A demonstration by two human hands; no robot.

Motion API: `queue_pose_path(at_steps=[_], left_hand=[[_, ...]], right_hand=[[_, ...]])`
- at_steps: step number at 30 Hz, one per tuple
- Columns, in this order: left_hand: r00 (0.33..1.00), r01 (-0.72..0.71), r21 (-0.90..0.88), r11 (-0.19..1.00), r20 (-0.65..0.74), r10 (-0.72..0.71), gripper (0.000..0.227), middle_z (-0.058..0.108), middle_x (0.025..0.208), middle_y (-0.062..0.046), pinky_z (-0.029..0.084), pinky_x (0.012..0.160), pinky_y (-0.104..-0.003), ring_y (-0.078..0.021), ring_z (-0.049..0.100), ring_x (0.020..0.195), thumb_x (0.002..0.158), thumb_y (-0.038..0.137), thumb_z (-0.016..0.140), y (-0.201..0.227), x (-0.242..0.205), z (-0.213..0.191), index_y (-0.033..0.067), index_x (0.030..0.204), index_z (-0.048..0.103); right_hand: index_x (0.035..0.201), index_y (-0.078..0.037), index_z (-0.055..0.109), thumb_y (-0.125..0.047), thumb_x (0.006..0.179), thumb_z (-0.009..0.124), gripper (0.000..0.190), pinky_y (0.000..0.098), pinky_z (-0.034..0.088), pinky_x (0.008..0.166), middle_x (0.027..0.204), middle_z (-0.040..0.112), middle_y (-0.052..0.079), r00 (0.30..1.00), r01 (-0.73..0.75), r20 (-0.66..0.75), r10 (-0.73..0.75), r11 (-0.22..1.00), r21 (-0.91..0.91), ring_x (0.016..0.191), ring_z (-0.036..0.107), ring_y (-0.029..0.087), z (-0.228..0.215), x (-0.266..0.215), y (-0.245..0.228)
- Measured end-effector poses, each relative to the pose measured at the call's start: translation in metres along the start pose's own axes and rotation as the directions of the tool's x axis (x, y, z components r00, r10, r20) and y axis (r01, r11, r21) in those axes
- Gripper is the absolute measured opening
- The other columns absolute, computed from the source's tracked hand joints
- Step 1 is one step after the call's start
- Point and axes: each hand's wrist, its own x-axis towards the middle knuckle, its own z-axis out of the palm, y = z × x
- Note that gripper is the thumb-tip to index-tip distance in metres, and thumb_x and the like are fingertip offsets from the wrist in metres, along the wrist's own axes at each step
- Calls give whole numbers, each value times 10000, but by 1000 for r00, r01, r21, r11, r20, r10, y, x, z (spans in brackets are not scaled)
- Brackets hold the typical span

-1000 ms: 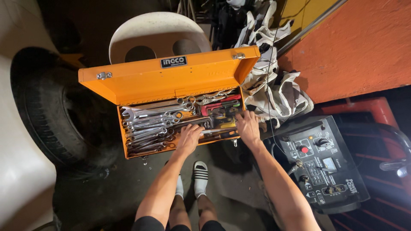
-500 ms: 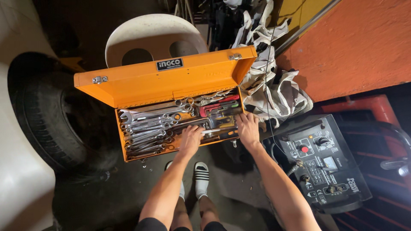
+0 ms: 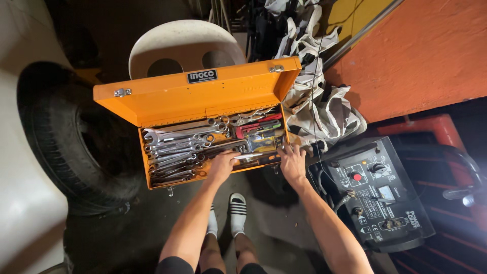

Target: The person repeatedly picks up various tools from an orange toolbox, places them on a car hood mat, and then returns them to the toolbox. They handle wrenches, sockets, and a digital caliper, moving them between the toolbox and the car hood multiple times before closing the toolbox.

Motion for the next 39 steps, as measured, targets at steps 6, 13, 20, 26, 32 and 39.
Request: queue_pose_path(at_steps=[6, 13, 20, 26, 32, 39], left_hand=[[991, -15, 82, 997, -129, 26, 191, 721, 1068, -165, 533, 839, -462, -398, 681, 963, 936, 144, 680, -15, -13, -9, 67, 1100, 743], [997, 67, 46, 997, 21, -68, 217, 746, 960, -142, 533, 777, -442, -353, 704, 878, 886, 190, 732, -14, -21, -11, 106, 1079, 781], [962, 233, 105, 967, 121, -245, 255, 764, 969, -137, 544, 814, -418, -317, 726, 908, 838, 258, 783, -25, -17, -3, 159, 1072, 803], [959, 223, 67, 973, 166, -231, 289, 776, 1035, -121, 553, 871, -394, -303, 732, 979, 802, 270, 802, -52, -8, 4, 160, 1069, 800], [976, 135, 92, 987, 157, -149, 272, 769, 1070, -117, 549, 883, -402, -310, 722, 1000, 866, 268, 746, -54, -11, 3, 163, 1114, 787], [967, -46, 288, 957, -229, 115, 247, 727, 1109, -146, 525, 937, -455, -368, 666, 1061, 968, 236, 657, 6, -22, -45, 103, 1158, 743]], right_hand=[[1183, -197, 762, -103, 847, 576, 396, 561, 362, 1063, 1408, 578, 104, 999, 29, -40, -27, 998, 59, 1328, 459, 370, 1, 0, -5], [1203, -200, 749, -90, 829, 599, 418, 684, 266, 1126, 1380, 580, 97, 999, 25, -21, -24, 998, 51, 1376, 415, 408, 0, -5, -9], [1230, -186, 739, -98, 877, 575, 399, 701, 261, 1155, 1307, 638, 88, 1000, -22, 3, 22, 997, 73, 1344, 454, 394, 0, -5, -12], [1240, -185, 733, -102, 864, 556, 425, 723, 257, 1146, 1343, 648, 57, 998, -56, 40, 52, 994, 93, 1327, 482, 370, 2, -5, -12], [1282, -168, 704, -92, 866, 551, 449, 757, 218, 1125, 1359, 640, 56, 997, -64, 55, 58, 993, 95, 1362, 442, 399, 4, -5, -11], [1291, -104, 679, -117, 873, 582, 429, 693, 261, 1154, 1419, 600, 129, 991, 91, -106, -78, 988, 124, 1399, 434, 428, -31, 3, -35]])
